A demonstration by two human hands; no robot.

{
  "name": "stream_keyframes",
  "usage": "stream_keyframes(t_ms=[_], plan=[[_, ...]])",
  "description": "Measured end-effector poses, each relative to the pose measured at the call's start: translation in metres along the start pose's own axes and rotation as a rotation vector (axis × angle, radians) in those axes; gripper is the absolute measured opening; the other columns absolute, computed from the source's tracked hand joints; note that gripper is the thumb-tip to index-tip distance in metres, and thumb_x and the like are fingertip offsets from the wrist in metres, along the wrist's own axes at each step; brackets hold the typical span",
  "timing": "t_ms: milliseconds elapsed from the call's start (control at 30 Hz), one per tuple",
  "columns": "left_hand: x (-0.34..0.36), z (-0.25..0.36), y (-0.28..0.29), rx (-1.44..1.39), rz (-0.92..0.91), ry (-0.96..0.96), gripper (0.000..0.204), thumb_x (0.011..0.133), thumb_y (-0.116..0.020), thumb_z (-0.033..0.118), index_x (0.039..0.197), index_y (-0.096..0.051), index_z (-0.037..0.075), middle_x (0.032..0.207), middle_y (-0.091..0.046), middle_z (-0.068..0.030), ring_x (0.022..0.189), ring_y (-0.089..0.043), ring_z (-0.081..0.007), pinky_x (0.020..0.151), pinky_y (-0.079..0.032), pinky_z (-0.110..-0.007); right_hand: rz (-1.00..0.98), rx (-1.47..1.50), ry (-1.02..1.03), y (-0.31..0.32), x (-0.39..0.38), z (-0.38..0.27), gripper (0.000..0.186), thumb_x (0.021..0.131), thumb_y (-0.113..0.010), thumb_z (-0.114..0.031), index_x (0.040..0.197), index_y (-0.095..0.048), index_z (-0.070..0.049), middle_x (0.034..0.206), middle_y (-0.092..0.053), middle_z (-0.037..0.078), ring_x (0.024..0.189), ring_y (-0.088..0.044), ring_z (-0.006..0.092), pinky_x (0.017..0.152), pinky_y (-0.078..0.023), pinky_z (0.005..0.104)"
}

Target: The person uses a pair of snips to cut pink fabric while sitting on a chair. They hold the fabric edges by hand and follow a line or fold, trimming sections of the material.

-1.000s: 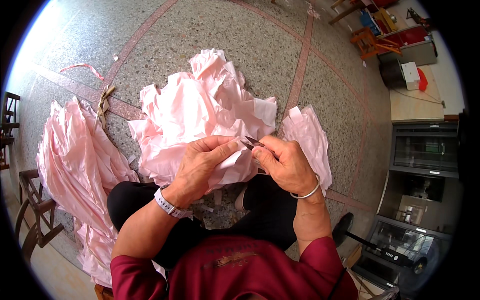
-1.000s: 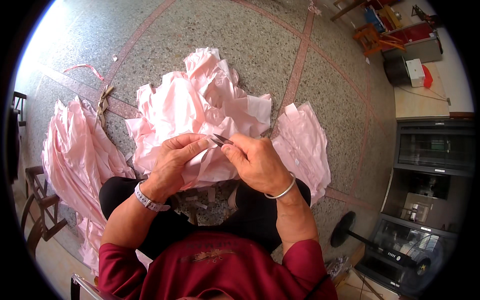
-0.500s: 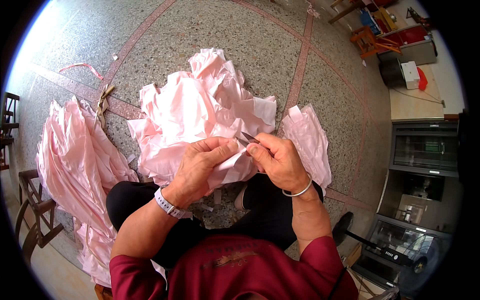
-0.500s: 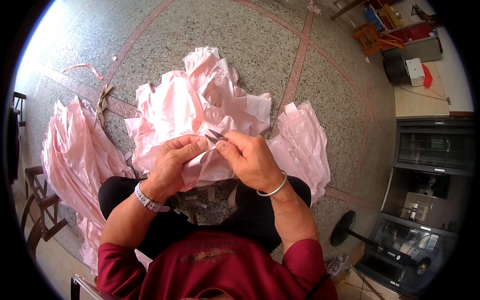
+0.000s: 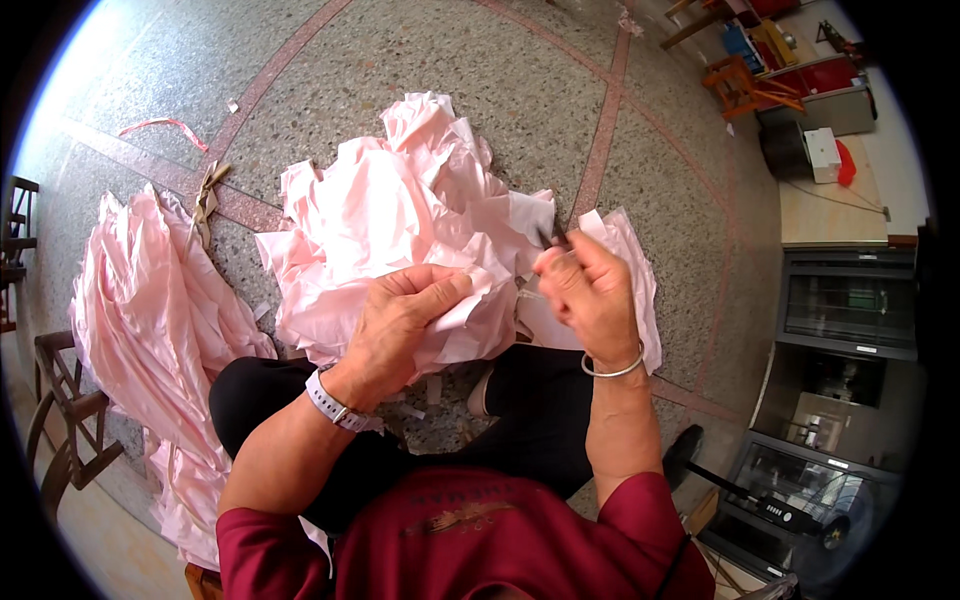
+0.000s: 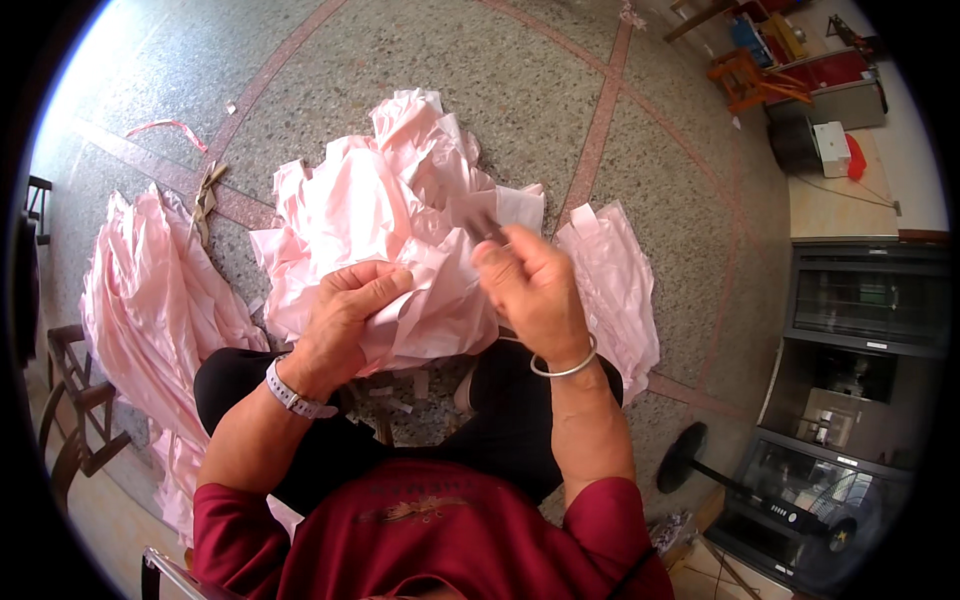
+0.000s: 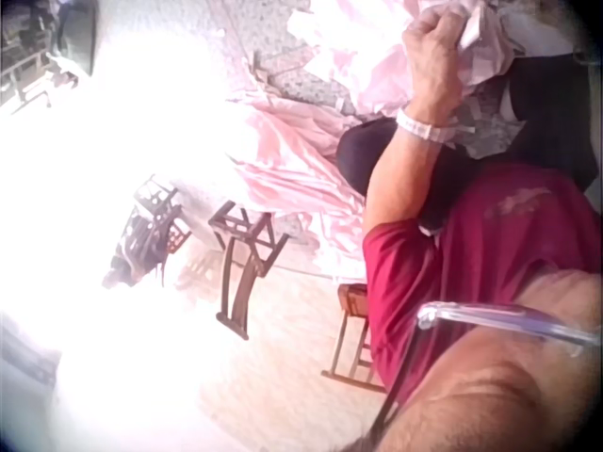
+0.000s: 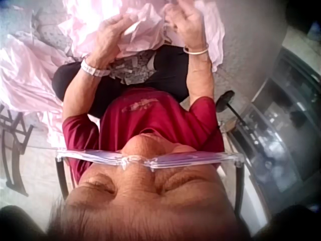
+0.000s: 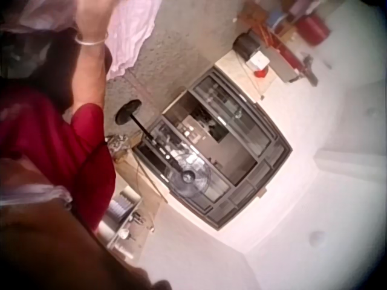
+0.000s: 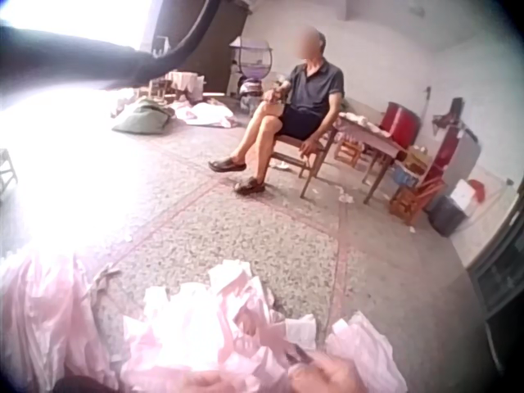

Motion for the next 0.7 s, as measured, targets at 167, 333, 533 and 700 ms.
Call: stream_keyframes(t_ms=[167,333,533,700], plan=[[-0.001,0.000,0.003,-0.004,0.053,0.006,0.012,0.092,-0.066,0.012,0.096,-0.068,0.000,0.088,-0.070,-0.0071,0.073,-0.067,-0.0131,0.064,-0.056,-0.026,-0.190,-0.278,-0.016,-0.017,-0.007,0.015,0.021,0.096,-0.061,-0.019,0.089,-0.061,0.000,0.059,-0.046,-0.003,0.056,-0.037,0.0043,0.049,-0.032,0.0251],[0.003,-0.004,0.002,0.018,-0.007,-0.005,0.020,0.094,-0.064,0.016,0.103,-0.066,-0.001,0.097,-0.069,-0.0106,0.081,-0.069,-0.0164,0.069,-0.059,-0.029,-0.199,-0.317,-0.037,-0.020,-0.007,0.017,0.022,0.095,-0.062,-0.018,0.086,-0.060,0.002,0.057,-0.046,0.002,0.056,-0.039,0.0079,0.049,-0.035,0.0294],[0.004,-0.004,0.001,-0.017,-0.003,-0.012,0.020,0.094,-0.064,0.016,0.104,-0.066,-0.002,0.096,-0.069,-0.0104,0.080,-0.069,-0.0160,0.069,-0.058,-0.028,-0.216,-0.426,0.029,-0.024,-0.005,0.013,0.023,0.093,-0.063,-0.017,0.083,-0.058,0.003,0.057,-0.047,0.009,0.054,-0.039,0.0113,0.049,-0.036,0.0320],[0.001,-0.004,-0.001,0.018,-0.015,0.013,0.020,0.094,-0.065,0.016,0.103,-0.067,-0.002,0.093,-0.070,-0.0096,0.078,-0.068,-0.0150,0.067,-0.057,-0.027,-0.077,-0.312,0.051,-0.011,-0.003,0.007,0.019,0.092,-0.066,-0.017,0.090,-0.062,0.001,0.062,-0.054,0.007,0.057,-0.044,0.0096,0.052,-0.039,0.0314]])
Point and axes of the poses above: each hand's wrist, its own x-axis towards the middle knuckle, its own y-axis out of the back of the hand, z = x × y, the point moved 10 cm from there along x, towards the middle knuckle
